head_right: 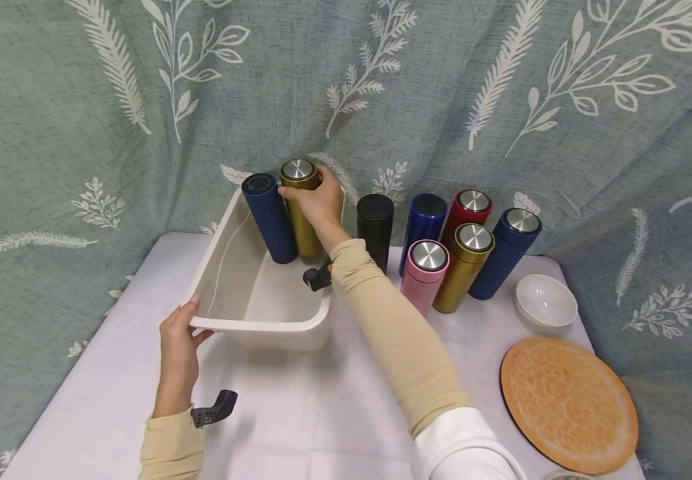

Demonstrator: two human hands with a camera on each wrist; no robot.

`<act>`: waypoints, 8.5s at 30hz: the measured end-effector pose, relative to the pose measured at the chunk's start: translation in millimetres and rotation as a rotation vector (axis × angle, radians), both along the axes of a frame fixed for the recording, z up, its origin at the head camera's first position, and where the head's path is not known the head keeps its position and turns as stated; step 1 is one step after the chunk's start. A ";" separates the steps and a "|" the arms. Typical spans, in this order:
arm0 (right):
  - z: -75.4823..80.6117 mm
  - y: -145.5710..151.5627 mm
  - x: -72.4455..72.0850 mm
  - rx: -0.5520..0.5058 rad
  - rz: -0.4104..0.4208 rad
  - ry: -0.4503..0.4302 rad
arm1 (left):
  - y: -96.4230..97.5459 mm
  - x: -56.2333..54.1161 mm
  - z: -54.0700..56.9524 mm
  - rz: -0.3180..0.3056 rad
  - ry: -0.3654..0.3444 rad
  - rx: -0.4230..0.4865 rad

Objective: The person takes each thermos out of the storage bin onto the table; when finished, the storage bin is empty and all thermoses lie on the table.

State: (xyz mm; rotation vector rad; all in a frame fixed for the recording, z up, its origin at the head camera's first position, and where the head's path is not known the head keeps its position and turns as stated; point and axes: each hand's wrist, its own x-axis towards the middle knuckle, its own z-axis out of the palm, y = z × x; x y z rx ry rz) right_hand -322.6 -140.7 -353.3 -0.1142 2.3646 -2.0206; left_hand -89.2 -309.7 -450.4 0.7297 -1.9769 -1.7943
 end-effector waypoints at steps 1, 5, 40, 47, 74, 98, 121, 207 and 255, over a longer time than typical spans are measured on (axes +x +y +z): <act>1.5 0.2 0.3 -0.001 0.000 0.009 | -0.1 0.1 -0.1 -0.001 0.000 -0.001; 7.1 1.9 1.9 -0.007 0.007 0.051 | 0.2 -0.1 0.0 -0.003 0.002 0.012; 57.7 39.7 30.3 -0.103 0.091 0.217 | 3.8 0.3 -2.0 0.001 0.006 -0.031; 73.5 51.6 42.8 -0.148 0.101 0.292 | 3.9 0.0 -1.0 0.006 0.004 -0.018; 104.4 106.7 92.4 -0.291 0.128 0.478 | 4.8 2.9 1.0 -0.010 0.002 -0.029; 87.2 158.0 131.7 -0.222 -0.016 0.505 | 4.0 1.7 -1.1 -0.012 0.001 -0.043; 23.6 169.8 144.3 -0.250 -0.055 0.337 | 2.6 1.3 -1.6 -0.013 0.014 -0.011; -56.3 116.2 142.8 -0.192 -0.198 0.228 | 5.6 0.7 -1.6 -0.001 0.001 -0.009; -57.0 117.9 114.2 -0.073 -0.172 0.400 | 2.3 1.7 -3.3 -0.006 0.011 -0.023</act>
